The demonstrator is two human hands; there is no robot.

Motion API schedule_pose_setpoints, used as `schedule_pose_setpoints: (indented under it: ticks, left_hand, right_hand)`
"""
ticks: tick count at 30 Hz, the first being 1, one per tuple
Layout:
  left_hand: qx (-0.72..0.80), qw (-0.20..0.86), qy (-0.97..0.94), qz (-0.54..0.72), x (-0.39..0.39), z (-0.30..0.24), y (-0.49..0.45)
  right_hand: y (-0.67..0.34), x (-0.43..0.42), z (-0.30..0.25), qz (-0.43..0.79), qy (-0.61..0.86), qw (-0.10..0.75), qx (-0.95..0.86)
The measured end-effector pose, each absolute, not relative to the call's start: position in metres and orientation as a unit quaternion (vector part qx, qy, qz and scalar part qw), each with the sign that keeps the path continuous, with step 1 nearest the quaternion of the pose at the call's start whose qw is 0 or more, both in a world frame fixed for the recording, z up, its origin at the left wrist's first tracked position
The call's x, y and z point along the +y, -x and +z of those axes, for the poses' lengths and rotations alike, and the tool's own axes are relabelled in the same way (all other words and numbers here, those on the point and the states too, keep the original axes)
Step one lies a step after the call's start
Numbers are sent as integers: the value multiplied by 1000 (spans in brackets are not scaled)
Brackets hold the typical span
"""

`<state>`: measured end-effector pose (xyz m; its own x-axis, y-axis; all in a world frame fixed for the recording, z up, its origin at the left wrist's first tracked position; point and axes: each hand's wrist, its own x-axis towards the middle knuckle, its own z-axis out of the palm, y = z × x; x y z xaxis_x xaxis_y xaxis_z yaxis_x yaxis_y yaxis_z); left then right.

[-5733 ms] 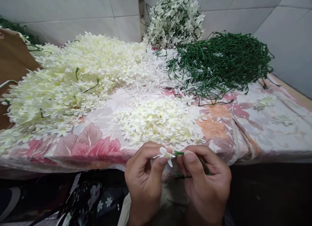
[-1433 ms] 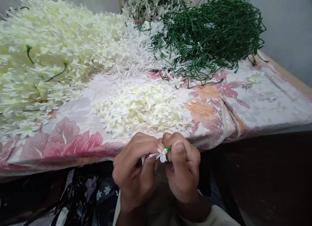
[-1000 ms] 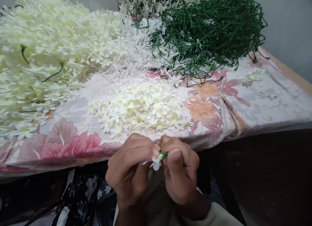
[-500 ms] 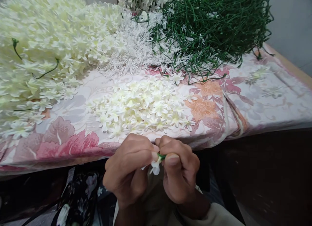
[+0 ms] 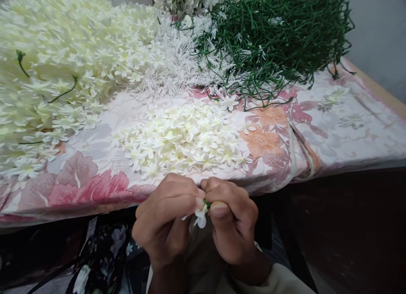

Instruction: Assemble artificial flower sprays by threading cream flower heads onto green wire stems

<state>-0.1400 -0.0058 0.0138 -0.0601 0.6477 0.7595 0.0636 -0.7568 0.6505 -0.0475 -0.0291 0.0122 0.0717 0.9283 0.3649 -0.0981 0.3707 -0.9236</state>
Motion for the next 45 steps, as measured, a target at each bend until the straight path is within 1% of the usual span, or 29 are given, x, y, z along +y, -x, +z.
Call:
schedule_pose_setpoints:
  ticks: [3, 6, 9, 13, 16, 19, 22, 26, 28, 31, 34, 38, 41, 45]
  left_hand:
    - [265, 254, -630, 684, -4, 14, 138]
    - [271, 273, -627, 677, -4, 18, 135]
    - [293, 280, -631, 661, -6, 22, 129]
    - [321, 301, -643, 627, -11, 26, 125]
    - [336, 294, -668, 595, -12, 32, 131]
    - [331, 267, -753, 502, -11, 46, 140]
    - [294, 213, -858, 362, -9, 66, 142]
    - [226, 181, -942, 170, 5, 91, 125]
    - [208, 166, -955, 130, 23, 99, 107]
    - [177, 127, -966, 143, 62, 105, 64]
    - [185, 110, -966, 143, 104, 103, 9]
    - [213, 134, -955, 157, 143, 89, -54]
    - [217, 148, -949, 176, 158, 75, -79]
    - [208, 143, -949, 187, 165, 68, -86]
  right_hand:
    - [43, -27, 16, 434, 313, 656, -533]
    - [36, -26, 18, 478, 286, 659, -505]
    - [30, -28, 18, 493, 294, 662, -482]
    - [20, -33, 17, 473, 329, 678, -456]
    - [4, -33, 18, 500, 280, 723, -386]
    - [-25, -33, 22, 468, 219, 807, -286]
    - [-57, -34, 26, 399, 232, 858, -225]
    - [-83, -37, 24, 363, 232, 881, -195]
    - [-89, -39, 22, 353, 253, 878, -200]
    - [-96, -42, 18, 350, 280, 865, -225]
    - [-103, -45, 18, 348, 289, 856, -249]
    - [-109, -50, 18, 328, 304, 858, -253]
    - [-111, -54, 19, 310, 311, 864, -246]
    - [-112, -57, 20, 297, 317, 868, -242]
